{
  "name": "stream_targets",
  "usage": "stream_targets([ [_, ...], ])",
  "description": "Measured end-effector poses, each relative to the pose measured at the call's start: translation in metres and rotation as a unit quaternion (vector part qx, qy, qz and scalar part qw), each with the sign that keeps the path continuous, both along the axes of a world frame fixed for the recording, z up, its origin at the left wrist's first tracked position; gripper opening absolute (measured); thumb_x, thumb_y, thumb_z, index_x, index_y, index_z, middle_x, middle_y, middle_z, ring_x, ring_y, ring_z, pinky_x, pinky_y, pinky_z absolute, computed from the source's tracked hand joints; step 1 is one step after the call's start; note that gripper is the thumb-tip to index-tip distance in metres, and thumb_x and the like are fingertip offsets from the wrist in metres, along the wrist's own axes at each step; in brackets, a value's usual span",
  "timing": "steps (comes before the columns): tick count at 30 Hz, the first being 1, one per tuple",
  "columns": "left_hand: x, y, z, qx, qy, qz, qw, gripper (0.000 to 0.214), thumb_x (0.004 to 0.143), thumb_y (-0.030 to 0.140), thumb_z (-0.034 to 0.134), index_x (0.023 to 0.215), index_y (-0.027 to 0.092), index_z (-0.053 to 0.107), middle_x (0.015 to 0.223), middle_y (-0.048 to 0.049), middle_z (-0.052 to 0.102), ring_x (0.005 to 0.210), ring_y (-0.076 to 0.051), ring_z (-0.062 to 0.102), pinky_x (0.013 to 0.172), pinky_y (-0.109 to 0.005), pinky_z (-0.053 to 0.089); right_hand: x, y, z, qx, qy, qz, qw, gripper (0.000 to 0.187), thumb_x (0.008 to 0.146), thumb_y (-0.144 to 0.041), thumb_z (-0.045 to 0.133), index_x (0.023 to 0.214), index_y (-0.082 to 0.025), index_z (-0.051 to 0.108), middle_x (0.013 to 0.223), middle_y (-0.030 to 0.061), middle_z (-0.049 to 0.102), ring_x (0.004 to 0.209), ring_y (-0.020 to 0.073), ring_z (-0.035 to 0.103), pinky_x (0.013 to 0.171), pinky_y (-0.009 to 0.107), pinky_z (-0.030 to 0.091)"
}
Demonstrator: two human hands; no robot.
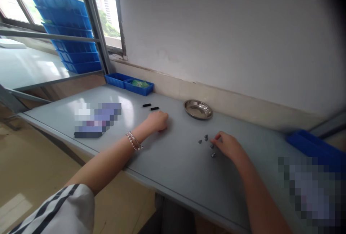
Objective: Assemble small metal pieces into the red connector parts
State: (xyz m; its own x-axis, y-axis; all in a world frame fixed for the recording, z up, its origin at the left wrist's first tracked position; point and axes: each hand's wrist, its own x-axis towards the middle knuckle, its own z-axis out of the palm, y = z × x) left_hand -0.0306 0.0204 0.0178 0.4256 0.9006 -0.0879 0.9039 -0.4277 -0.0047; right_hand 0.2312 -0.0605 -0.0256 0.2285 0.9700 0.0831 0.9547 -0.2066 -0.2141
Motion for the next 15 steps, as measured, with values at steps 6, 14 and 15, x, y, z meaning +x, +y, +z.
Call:
stream_targets([
  [6, 0.000, 0.002, 0.000, -0.028, 0.005, -0.006, 1.000, 0.018, 0.071, 0.026, 0.051, 0.080, 0.013, 0.061, 0.086, -0.0142, 0.063, 0.083, -0.025, 0.058, 0.062, -0.029, 0.046, -0.006, 0.004, 0.002, -0.052, 0.024, 0.000, 0.998, 0.007, 0.075, -0.022, 0.053, 0.068, -0.019, 0.053, 0.068, 0.0045, 0.062, 0.065, 0.0176, 0.056, 0.054, 0.024, 0.033],
  [14, -0.004, -0.004, 0.006, -0.032, 0.043, -0.008, 0.999, 0.022, 0.067, 0.023, 0.055, 0.085, 0.013, 0.063, 0.088, -0.0168, 0.064, 0.077, -0.026, 0.060, 0.060, -0.032, 0.046, -0.009, 0.004, 0.008, 0.021, 0.045, -0.025, 0.998, 0.012, 0.082, -0.029, 0.043, 0.077, -0.019, 0.048, 0.072, 0.0060, 0.059, 0.066, 0.0169, 0.054, 0.055, 0.024, 0.034],
  [15, -0.003, -0.006, 0.008, -0.033, 0.048, -0.006, 0.998, 0.022, 0.067, 0.022, 0.054, 0.085, 0.013, 0.064, 0.088, -0.0174, 0.064, 0.077, -0.027, 0.060, 0.060, -0.032, 0.046, -0.009, 0.003, 0.009, 0.025, 0.056, -0.023, 0.998, 0.016, 0.083, -0.033, 0.043, 0.076, -0.019, 0.047, 0.072, 0.0058, 0.059, 0.065, 0.0169, 0.054, 0.054, 0.024, 0.034],
])
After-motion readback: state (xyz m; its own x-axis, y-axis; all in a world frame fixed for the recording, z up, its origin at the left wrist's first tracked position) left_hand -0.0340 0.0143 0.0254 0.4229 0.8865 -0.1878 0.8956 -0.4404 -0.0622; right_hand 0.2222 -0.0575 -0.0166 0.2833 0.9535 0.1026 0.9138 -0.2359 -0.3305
